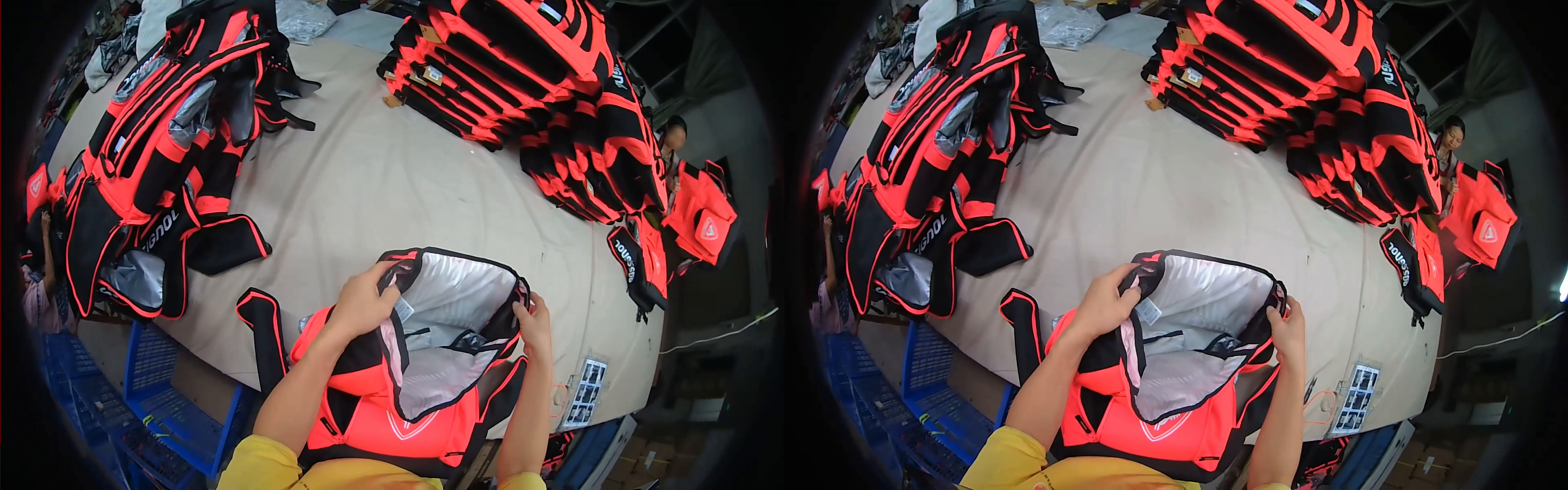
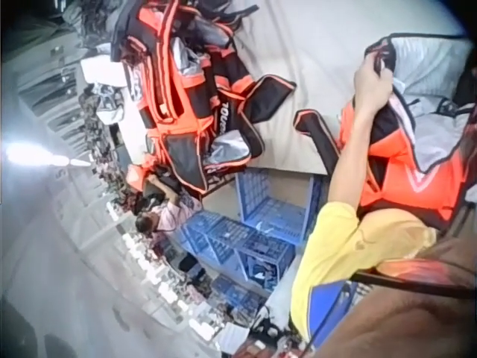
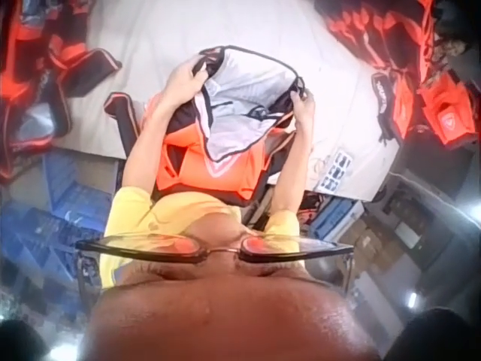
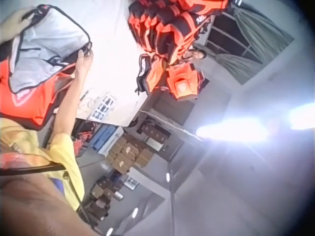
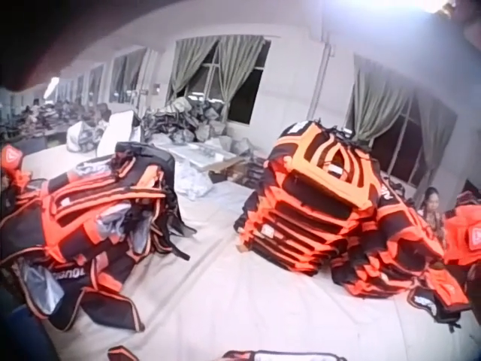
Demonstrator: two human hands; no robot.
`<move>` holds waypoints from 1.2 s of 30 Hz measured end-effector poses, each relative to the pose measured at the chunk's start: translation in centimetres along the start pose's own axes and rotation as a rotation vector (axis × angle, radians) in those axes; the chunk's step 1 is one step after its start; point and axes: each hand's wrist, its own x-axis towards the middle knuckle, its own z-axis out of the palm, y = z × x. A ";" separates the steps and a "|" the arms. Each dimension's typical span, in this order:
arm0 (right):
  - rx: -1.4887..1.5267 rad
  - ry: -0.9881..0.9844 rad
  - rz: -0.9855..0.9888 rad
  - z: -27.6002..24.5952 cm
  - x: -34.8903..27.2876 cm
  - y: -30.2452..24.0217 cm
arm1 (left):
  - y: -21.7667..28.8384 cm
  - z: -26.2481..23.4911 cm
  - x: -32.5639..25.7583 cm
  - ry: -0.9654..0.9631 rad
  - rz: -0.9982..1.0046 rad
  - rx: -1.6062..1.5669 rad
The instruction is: Folding and stacking backpacks on a workbench in a factory.
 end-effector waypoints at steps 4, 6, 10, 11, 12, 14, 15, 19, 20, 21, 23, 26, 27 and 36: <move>-0.042 0.048 0.026 -1.6 -0.3 1.1 | 1.1 1.4 -0.3 -0.011 0.022 0.084; -0.044 0.073 -0.115 -1.1 -1.0 0.5 | -1.5 1.8 0.1 0.046 0.104 0.099; -0.032 0.053 -0.100 -0.7 -0.7 1.3 | -0.7 -0.2 -0.3 -0.004 0.036 -0.048; 0.068 0.085 -0.169 -1.0 -0.5 2.7 | -0.5 0.1 0.0 0.010 0.106 -0.049; 0.101 0.084 -0.142 -2.1 -0.6 4.0 | 0.1 0.5 0.2 -0.036 0.040 -0.072; 0.148 0.067 -0.120 -2.6 -1.3 4.6 | 0.6 0.3 -0.1 -0.069 -0.029 -0.079; 0.167 0.069 -0.131 -2.9 -1.8 4.9 | 0.1 0.3 0.0 -0.067 -0.025 -0.118; 0.231 0.053 -0.106 -2.4 -3.4 5.5 | -1.4 0.2 0.0 -0.039 -0.024 -0.130; 0.242 0.042 -0.095 -2.4 -4.1 5.5 | -1.3 0.3 -0.5 0.071 -0.021 0.004; 0.221 0.057 -0.095 -2.5 -4.7 5.3 | -0.2 0.9 -1.3 0.213 0.194 0.261; 0.254 0.069 -0.160 -3.1 -6.0 6.9 | 5.4 2.0 -3.3 0.209 0.540 0.784; 0.448 0.017 -0.117 -4.3 -9.6 6.4 | 6.7 1.1 -6.2 -0.363 0.801 0.804; 0.528 -0.011 -0.137 -4.6 -10.4 7.4 | 6.2 0.9 -7.7 -0.509 0.840 0.854; 0.829 0.001 -0.069 -4.7 -15.2 15.1 | 5.3 -2.6 -15.7 -0.330 0.790 0.810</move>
